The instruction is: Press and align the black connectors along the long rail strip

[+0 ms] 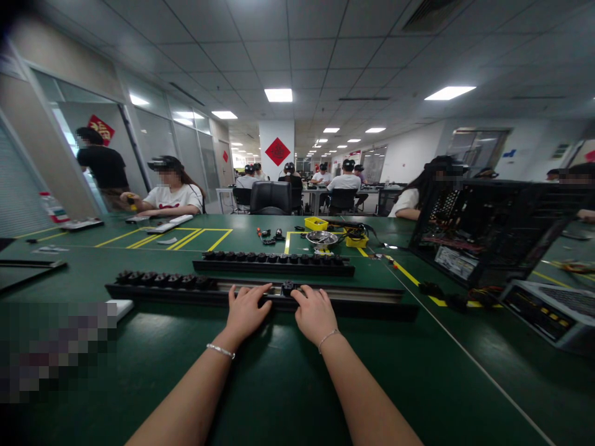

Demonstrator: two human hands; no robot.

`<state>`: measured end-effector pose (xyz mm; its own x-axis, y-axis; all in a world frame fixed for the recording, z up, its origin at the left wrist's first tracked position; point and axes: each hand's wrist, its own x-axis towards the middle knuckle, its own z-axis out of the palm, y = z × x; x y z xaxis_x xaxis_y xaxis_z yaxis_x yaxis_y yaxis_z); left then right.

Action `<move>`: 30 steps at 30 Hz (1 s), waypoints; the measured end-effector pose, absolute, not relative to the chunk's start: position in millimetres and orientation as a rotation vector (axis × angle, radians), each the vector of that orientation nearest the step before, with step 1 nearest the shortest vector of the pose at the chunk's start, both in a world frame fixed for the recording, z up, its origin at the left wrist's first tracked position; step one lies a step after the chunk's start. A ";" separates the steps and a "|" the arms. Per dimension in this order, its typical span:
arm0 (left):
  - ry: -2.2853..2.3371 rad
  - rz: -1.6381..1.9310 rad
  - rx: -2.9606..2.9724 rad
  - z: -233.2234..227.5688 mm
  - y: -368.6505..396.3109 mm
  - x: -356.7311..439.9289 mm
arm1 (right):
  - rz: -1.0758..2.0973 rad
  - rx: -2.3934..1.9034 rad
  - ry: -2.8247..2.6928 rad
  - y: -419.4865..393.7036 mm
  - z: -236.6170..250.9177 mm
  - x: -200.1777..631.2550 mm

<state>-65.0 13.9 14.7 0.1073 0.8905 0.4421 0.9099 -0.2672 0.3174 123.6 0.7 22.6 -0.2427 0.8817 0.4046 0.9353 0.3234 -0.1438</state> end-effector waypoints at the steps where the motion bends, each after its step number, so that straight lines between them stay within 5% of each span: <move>1: -1.883 -0.878 -2.312 15.0 13.8 -65.0 | -0.177 -1.606 -2.182 0.7 22.7 123.6; 30: -1.907 -0.843 -2.317 17.8 12.2 -64.3 | -0.266 -1.601 -2.096 1.0 24.1 129.0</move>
<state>-64.3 12.2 17.8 0.1052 0.9028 0.4170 0.9162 -0.2511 0.3123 129.0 1.0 24.1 -0.1959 0.8513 0.4867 0.9459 0.2949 -0.1350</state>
